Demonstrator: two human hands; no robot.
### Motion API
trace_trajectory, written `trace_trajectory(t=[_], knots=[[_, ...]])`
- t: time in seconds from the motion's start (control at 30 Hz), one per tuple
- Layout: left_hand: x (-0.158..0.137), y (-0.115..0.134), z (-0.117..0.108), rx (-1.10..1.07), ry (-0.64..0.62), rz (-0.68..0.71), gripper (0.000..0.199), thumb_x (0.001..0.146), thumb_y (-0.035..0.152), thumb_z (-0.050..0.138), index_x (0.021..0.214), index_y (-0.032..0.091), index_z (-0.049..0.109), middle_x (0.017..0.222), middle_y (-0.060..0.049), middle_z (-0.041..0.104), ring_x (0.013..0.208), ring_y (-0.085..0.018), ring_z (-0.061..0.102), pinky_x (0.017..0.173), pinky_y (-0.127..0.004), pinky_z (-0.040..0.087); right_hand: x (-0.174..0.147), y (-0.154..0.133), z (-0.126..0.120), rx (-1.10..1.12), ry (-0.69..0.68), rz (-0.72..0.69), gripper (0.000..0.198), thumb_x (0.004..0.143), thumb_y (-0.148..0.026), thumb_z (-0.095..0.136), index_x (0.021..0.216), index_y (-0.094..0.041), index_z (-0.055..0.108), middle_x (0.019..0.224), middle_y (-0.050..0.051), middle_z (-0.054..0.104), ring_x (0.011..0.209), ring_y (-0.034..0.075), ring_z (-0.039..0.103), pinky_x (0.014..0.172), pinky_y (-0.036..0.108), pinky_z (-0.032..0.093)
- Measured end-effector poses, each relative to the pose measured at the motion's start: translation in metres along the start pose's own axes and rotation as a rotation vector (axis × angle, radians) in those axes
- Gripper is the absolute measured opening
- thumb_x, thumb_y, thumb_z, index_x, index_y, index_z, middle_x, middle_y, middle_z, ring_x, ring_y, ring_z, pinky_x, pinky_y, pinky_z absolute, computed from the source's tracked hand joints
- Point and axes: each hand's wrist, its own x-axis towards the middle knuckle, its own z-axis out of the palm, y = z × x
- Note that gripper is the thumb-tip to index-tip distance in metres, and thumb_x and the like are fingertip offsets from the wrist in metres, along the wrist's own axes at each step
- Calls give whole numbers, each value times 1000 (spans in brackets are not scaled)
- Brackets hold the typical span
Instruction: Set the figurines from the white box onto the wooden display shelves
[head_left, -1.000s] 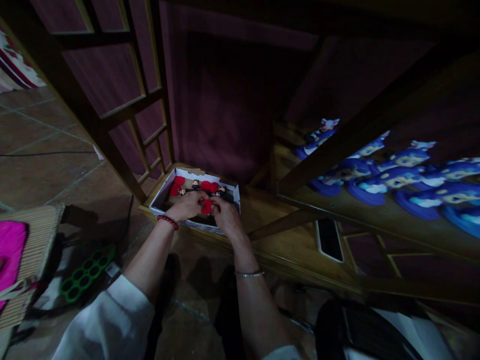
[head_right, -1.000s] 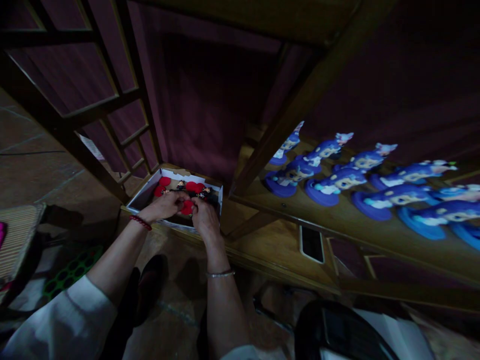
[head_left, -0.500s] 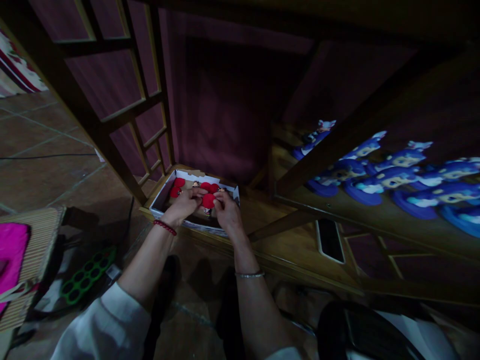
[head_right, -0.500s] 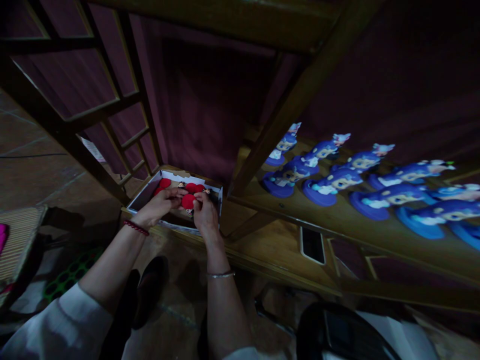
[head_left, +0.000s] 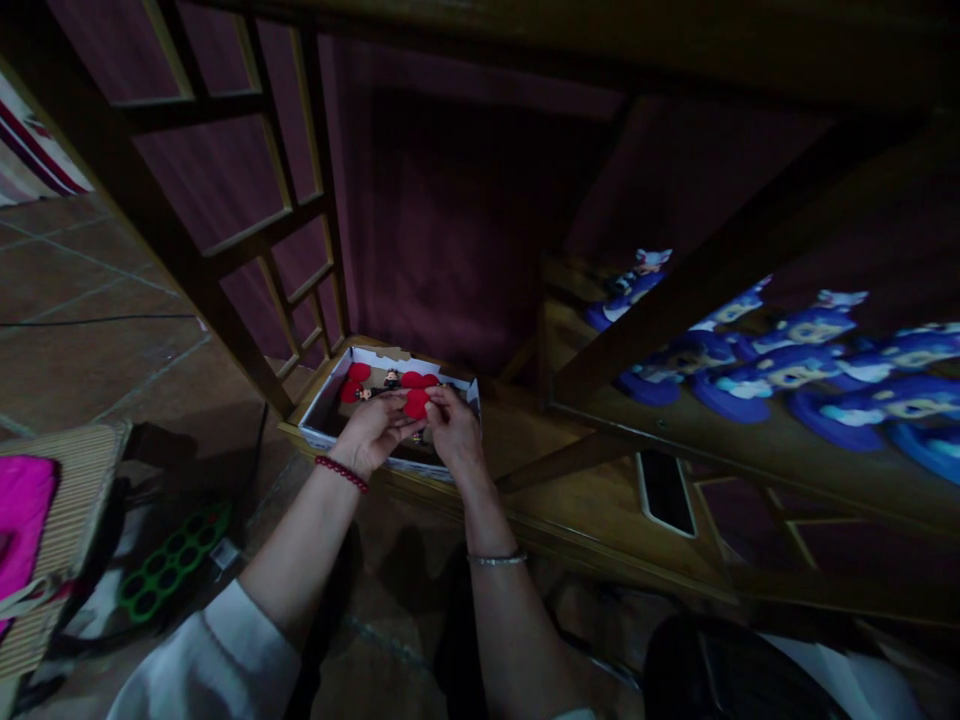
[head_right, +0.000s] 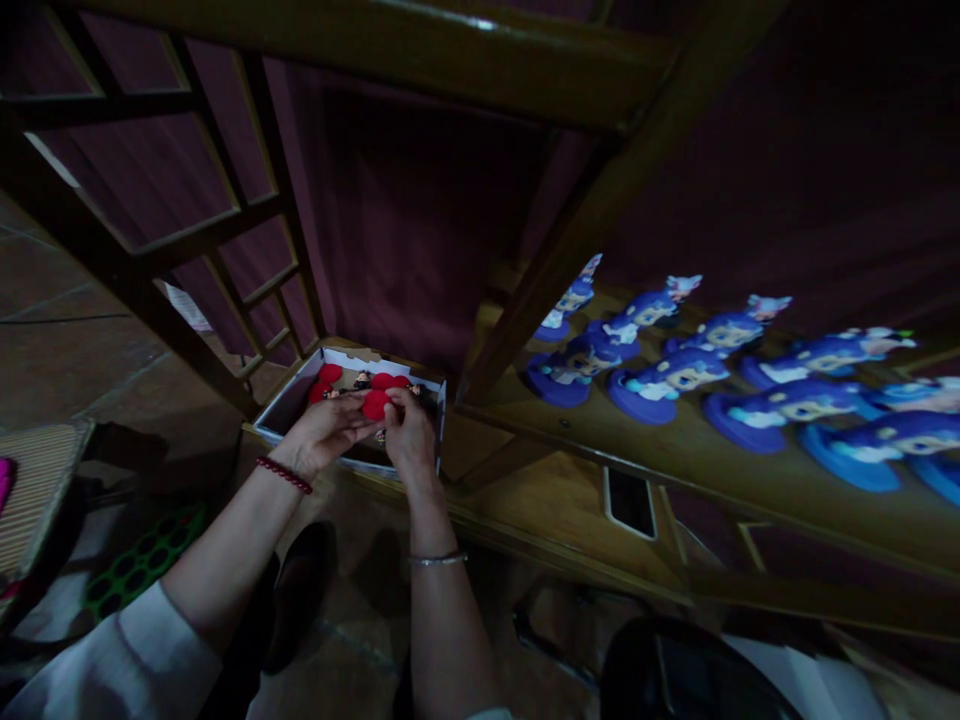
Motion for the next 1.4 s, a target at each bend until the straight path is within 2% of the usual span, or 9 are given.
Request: trace_trajectory(t=[0.1,0.2,0.4,0.63,0.77,0.93,1.17,1.4], knots=[[4,-1,-1,-7,-4,-30,16,74,3,42,77,11,55,67,-7,61,63,-14,60,68,-32,52,0,-1,1,9,-13,-7,24,76,-17,45,95,-24,57,95,1,63,87,13,58,80,28,46],[6,0,-2,0,59,-47,16,73,2,41,75,12,54,66,-6,60,62,-14,59,66,-33,52,-1,-2,2,-19,-44,-13,25,77,-17,45,97,-24,58,95,1,64,87,13,59,80,27,45],[6,13,-8,-53,202,53,14,71,4,43,73,13,53,67,-5,58,64,-15,58,66,-34,51,-3,-7,1,-219,-56,-48,28,77,-15,45,101,-23,59,102,2,61,91,14,57,85,29,42],[8,20,-16,-25,358,89,17,69,5,43,77,16,53,66,-2,57,60,-14,56,62,-31,48,-6,-6,6,-418,-267,-83,31,77,-13,47,103,-23,60,112,3,56,103,16,51,91,28,37],[9,19,-15,-29,322,60,18,67,3,45,75,16,54,66,-2,57,59,-14,55,59,-30,47,-7,-8,7,-511,-338,-83,28,79,-16,46,100,-25,62,108,2,60,101,16,53,91,28,36],[9,19,-13,-69,284,50,18,65,3,46,74,15,55,67,-3,56,59,-13,54,60,-30,47,-7,-13,7,-604,-375,6,28,81,-20,44,102,-27,62,107,2,60,99,17,54,86,28,39],[12,11,-7,-49,243,6,22,63,3,46,77,16,56,70,-4,58,62,-13,55,59,-28,47,-6,-17,5,-620,-466,52,31,79,-23,47,107,-27,59,113,6,52,102,18,51,86,28,37],[19,12,-8,-74,235,8,20,64,4,46,77,16,56,71,-3,57,64,-13,55,61,-29,48,-4,-12,7,-527,-397,17,25,78,-18,49,97,-22,63,99,8,58,97,20,53,84,29,38]])
